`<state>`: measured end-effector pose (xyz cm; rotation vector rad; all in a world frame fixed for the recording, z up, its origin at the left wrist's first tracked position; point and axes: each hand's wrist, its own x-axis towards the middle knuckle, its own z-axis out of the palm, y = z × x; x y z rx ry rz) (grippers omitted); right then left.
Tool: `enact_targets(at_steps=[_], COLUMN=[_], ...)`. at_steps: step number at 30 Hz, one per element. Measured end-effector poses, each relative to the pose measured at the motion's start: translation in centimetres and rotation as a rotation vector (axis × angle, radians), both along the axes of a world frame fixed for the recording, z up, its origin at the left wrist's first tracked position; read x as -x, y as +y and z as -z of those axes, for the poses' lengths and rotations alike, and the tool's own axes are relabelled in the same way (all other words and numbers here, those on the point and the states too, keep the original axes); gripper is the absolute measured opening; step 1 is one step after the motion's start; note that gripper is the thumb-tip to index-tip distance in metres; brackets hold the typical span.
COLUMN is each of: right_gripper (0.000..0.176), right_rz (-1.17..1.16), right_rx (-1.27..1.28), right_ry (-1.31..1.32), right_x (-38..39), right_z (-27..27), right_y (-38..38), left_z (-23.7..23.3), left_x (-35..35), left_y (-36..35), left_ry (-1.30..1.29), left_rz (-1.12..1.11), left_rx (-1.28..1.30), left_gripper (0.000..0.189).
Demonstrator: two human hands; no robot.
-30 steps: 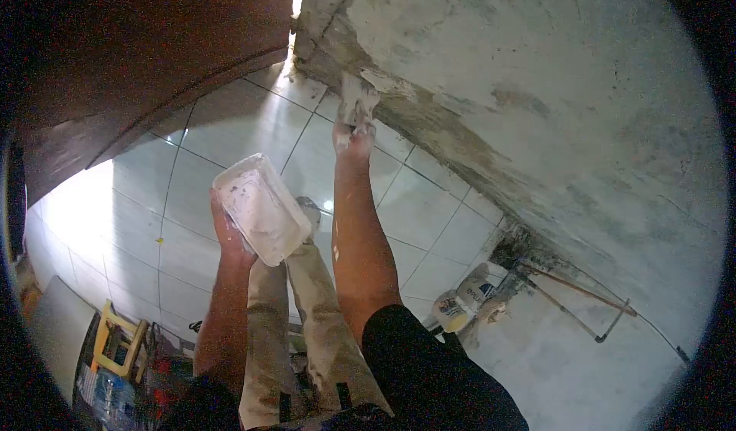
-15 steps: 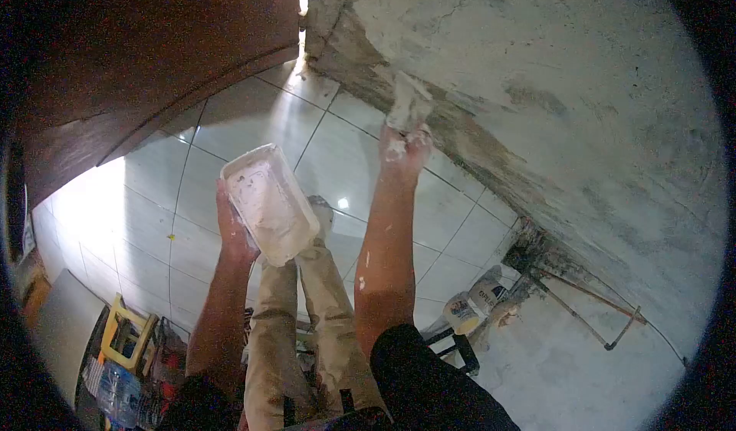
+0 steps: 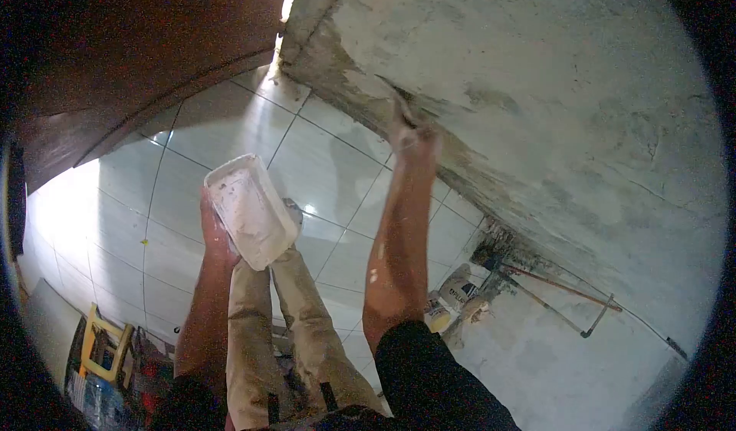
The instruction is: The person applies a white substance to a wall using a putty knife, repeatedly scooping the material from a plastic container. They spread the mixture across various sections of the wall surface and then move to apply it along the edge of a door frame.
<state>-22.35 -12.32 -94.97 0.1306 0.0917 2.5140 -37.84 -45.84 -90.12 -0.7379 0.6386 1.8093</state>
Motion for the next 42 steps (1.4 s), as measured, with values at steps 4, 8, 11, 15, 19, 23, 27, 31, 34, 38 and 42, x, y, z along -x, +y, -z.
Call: enact_targets(at_steps=[4,8,11,15,19,23,27,31,34,38,42], right_gripper=[0.04,0.021,0.024,0.029,0.033,0.035,0.035,0.033,0.032,0.03,0.029], right_rz=[0.401,0.228,0.443,0.194,0.24,0.52,0.616,0.502,0.579,0.508,0.636], right_rx=[0.369,0.039,0.177,0.135,0.334,0.645,0.544,0.48,0.379,0.219,0.336], right_ry=[-0.92,-0.413,-1.012,-0.535,-0.514,-0.984,-1.121,-0.434,-0.609,-0.944,-1.093], right_x=[0.9,-5.4,-6.4,-2.6,3.1,5.8,2.7,-3.2,-3.9,-4.4,-0.8], right_z=[-9.9,-7.9,-2.8,1.3,0.6,-6.1,-9.3,-9.7,-10.0,-7.3,-7.9], right_y=[-0.8,-5.0,-7.6,-8.2,-4.6,-3.7,-4.7,-6.8,-9.0,-11.1,-9.5], left_z=[-1.1,-1.4,-0.8,-0.3,-0.6,-1.8,-1.8,-2.2,-2.6,-3.1,-2.8], left_x=[0.9,1.9,1.7,1.2,1.0,1.3,1.7,1.7,2.0,1.8,2.0], left_y=[0.7,0.9,0.8,0.5,0.5,1.4,1.9,1.7,2.1,2.2,2.2], left_ry=[0.064,0.164,0.207,0.146,0.16,0.179,0.251,0.307,0.277,0.264,0.234], left_rz=[0.098,0.07,0.038,0.054,0.11,0.137,0.162,0.217,0.194,0.169,0.162], left_rx=[0.045,0.119,0.153,0.125,0.181,0.191,0.174,0.146,0.115,0.141,0.109], left_gripper=[0.073,0.074,0.075,0.075,0.075,0.075,0.076,0.077,0.077,0.078,0.078])
